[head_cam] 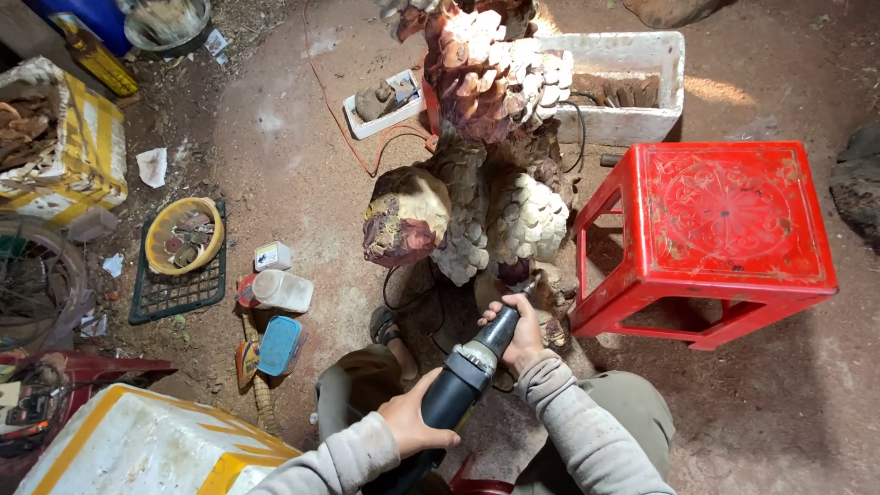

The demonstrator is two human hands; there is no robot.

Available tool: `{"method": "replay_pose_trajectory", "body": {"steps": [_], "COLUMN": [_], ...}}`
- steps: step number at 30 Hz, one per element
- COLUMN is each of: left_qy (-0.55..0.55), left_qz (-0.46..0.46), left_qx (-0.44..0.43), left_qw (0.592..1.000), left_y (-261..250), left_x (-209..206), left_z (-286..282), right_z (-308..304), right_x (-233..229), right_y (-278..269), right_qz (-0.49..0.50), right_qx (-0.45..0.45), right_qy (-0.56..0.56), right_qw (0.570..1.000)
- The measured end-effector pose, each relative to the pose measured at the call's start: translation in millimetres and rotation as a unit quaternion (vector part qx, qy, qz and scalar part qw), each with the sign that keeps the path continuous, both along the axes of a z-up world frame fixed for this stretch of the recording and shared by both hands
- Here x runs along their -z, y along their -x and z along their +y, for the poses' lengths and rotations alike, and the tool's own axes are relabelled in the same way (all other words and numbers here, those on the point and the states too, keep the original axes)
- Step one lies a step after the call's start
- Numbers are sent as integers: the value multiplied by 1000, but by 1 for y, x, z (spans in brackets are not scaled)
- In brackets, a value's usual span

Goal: Carving details into a large wooden sculpture using a power rotary tool

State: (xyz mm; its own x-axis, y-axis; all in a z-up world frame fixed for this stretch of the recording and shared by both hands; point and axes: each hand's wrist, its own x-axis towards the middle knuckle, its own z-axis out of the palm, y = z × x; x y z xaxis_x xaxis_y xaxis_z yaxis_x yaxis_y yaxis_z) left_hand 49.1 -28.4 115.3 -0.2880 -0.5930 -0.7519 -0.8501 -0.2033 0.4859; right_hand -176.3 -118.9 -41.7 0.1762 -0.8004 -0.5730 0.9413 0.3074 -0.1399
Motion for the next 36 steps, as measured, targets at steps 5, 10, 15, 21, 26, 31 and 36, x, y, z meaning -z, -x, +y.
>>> {"method": "replay_pose_trajectory", "body": {"steps": [5, 10, 15, 21, 26, 31, 36], "left_qy": [-24, -1, -3, 17, 40, 61, 76], "left_qz": [22, 205, 274, 285, 108, 157, 144], "left_qx": [-19, -125, -141, -113, -65, -114, -110], "left_qw": [999, 971, 951, 952, 991, 979, 980], "left_y": [-2, -20, -10, 12, 21, 32, 35], "left_x": [10, 103, 208, 261, 298, 309, 314], "left_z": [10, 46, 61, 54, 48, 47, 44], "right_z": [6, 18, 37, 42, 40, 28, 22], "right_x": [12, 43, 52, 61, 67, 90, 87], "right_y": [-5, -7, 7, 21, 9, 3, 6], "right_qz": [1, 58, 211, 306, 404, 452, 465], "right_qx": [2, -45, 4, 33, 11, -33, -39], "right_qy": [-12, -26, -7, 4, 49, 53, 35], "right_qw": [1000, 997, 978, 952, 913, 890, 884]}}
